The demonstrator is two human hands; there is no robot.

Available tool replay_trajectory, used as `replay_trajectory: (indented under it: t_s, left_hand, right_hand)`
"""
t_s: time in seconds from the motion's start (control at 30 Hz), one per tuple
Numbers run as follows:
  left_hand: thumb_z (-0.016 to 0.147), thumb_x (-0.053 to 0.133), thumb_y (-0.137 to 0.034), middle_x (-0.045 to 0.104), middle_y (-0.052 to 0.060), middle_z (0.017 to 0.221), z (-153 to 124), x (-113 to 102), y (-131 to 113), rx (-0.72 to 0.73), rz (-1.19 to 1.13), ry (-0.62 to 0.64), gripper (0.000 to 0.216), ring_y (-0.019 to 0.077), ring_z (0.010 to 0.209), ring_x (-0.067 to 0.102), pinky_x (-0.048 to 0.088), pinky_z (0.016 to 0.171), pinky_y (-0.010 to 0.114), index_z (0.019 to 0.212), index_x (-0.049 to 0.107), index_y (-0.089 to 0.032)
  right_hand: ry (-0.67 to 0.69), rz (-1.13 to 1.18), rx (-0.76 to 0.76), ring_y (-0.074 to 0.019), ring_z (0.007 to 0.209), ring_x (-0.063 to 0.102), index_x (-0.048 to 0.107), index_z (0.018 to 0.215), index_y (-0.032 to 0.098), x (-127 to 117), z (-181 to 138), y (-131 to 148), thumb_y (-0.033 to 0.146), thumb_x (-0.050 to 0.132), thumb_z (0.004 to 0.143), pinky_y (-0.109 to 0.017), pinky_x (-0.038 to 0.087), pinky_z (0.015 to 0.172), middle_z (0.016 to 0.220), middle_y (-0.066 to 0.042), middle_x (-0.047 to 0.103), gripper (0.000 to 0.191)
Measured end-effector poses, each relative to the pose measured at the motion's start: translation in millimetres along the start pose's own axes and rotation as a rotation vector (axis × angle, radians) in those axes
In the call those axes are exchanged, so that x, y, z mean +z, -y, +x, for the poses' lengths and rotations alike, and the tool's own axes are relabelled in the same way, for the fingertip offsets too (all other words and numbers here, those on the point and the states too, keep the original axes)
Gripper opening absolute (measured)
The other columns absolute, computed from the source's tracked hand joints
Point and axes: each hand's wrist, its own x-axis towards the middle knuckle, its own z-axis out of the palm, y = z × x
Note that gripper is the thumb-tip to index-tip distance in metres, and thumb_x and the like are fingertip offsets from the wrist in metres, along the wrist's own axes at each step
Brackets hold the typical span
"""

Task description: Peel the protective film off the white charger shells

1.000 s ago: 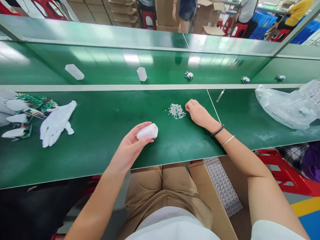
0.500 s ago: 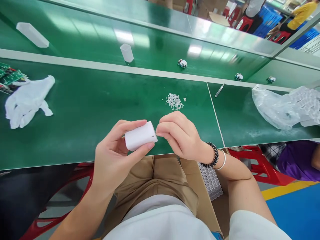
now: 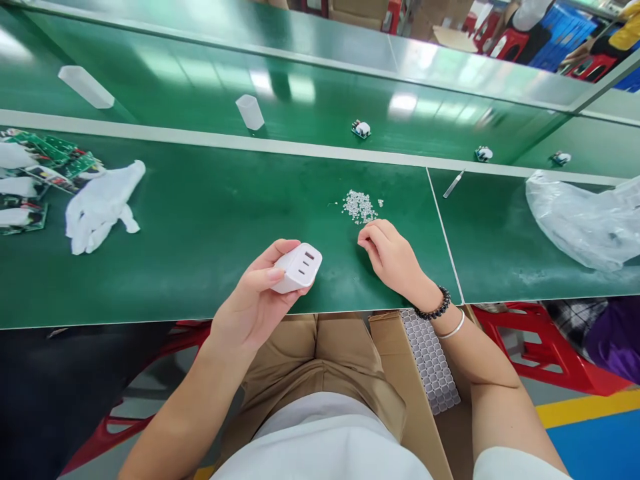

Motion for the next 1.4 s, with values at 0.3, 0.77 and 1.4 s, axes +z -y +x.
replay_trajectory:
  t_s: [0.3, 0.77, 1.4]
  left_hand:
    - [0.066, 0.084, -0.032, 0.055, 0.001, 0.077, 5, 5, 0, -0.308, -0.334, 0.217, 0.035, 0.0043, 0.054, 0.043, 0.034, 0.046, 0.015, 0.096, 0.074, -0.017]
    - [0.066, 0.073, -0.050, 0.059, 0.006, 0.096, 4, 11, 1, -0.350, -0.150, 0.183, 0.041, 0.0080, 0.054, 0.021, 0.017, 0.050, 0.028, 0.094, 0.062, -0.023]
    - [0.096, 0.050, -0.063, 0.063, 0.007, 0.091, 7, 25, 24, -0.322, -0.070, 0.134, 0.048, 0.0025, 0.044, 0.027, 0.019, 0.037, 0.020, 0.104, 0.066, -0.018]
  right_hand:
    - [0.056, -0.143, 0.132, -0.0256, 0.091, 0.059, 0.055, 0.092, 0.020, 5, -15, -18, 0.016, 0.046, 0.101, -0.039, 0.050, 0.079, 0.096, -0.010, 0.064, 0.013]
    - [0.083, -0.159, 0.142, -0.0251, 0.089, 0.058, 0.058, 0.090, 0.020, 8, -17, -22, 0.018, 0.049, 0.100, -0.039, 0.050, 0.076, 0.094, -0.009, 0.064, 0.013]
    - [-0.199, 0.546, 0.195, -0.0169, 0.087, 0.065, 0.064, 0.125, 0.022, -7, -17, 42, 0.033, 0.057, 0.100, -0.029, 0.055, 0.065, 0.110, -0.008, 0.067, 0.028]
